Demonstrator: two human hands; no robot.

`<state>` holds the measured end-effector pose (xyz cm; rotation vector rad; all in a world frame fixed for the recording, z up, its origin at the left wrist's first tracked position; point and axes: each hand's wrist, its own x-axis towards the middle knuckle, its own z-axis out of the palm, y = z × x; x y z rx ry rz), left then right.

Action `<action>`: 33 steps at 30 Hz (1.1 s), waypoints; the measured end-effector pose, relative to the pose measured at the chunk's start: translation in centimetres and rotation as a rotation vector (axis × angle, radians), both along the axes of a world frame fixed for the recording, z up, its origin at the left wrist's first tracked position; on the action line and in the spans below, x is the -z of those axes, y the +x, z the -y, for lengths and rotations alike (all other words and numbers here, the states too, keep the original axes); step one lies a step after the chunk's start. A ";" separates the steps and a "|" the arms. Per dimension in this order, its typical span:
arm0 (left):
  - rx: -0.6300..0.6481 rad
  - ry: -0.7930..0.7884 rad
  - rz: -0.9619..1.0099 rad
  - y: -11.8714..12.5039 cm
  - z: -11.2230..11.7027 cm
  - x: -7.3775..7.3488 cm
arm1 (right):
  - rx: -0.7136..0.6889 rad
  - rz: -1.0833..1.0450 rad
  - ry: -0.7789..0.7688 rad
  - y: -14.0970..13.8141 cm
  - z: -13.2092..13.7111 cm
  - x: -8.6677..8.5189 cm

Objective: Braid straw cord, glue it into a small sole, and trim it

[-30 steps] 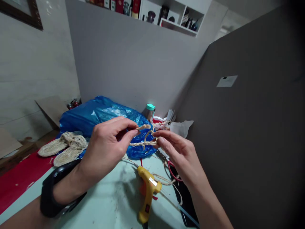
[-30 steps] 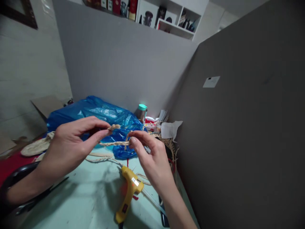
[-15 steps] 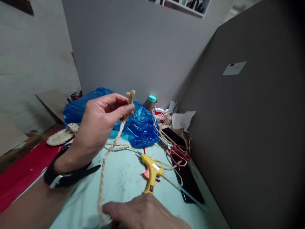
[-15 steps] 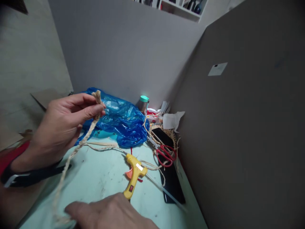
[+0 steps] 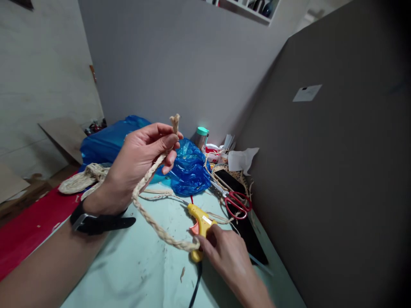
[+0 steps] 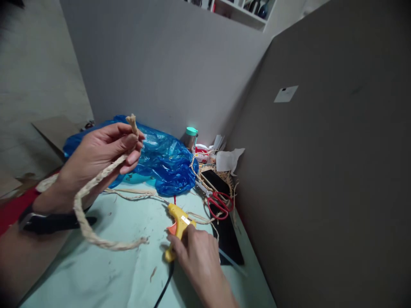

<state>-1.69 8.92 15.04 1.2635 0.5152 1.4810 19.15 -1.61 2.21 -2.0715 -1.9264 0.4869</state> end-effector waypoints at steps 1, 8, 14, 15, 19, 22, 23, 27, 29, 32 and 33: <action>0.000 0.015 0.015 0.0 0.1 0.0 | 0.026 0.034 -0.005 -0.6 0.0 0.2; 0.044 0.085 0.091 -1.0 0.5 -0.9 | 0.214 -0.004 0.009 -2.4 0.2 0.9; 0.135 0.078 0.036 -2.3 -0.3 -3.0 | 0.319 -0.462 0.101 -1.5 0.9 2.2; 0.143 0.064 0.014 -2.5 -0.3 -3.1 | 0.327 -0.572 0.107 -1.3 1.2 2.4; 0.146 -0.048 -0.082 -2.9 0.1 -1.7 | 0.322 -0.952 0.110 0.1 2.1 2.7; 0.137 -0.172 -0.161 -3.2 0.5 0.9 | 0.294 -1.349 0.051 1.5 2.2 1.7; 0.130 -0.208 -0.186 -3.3 0.6 1.8 | 0.268 -1.515 -0.006 1.9 2.1 1.1; 0.081 -0.333 -0.250 -3.4 1.6 5.1 | 0.162 -1.715 -0.065 1.9 1.0 -2.4; 0.050 -0.378 -0.254 -3.2 2.2 6.4 | 0.100 -1.566 0.062 0.9 0.5 -4.1; 0.010 -0.426 -0.250 -2.8 3.0 7.7 | 0.060 -1.324 0.194 -1.1 -0.4 -5.1; 0.001 -0.440 -0.253 -2.7 3.2 8.0 | 0.067 -1.243 0.244 -1.7 -0.6 -5.0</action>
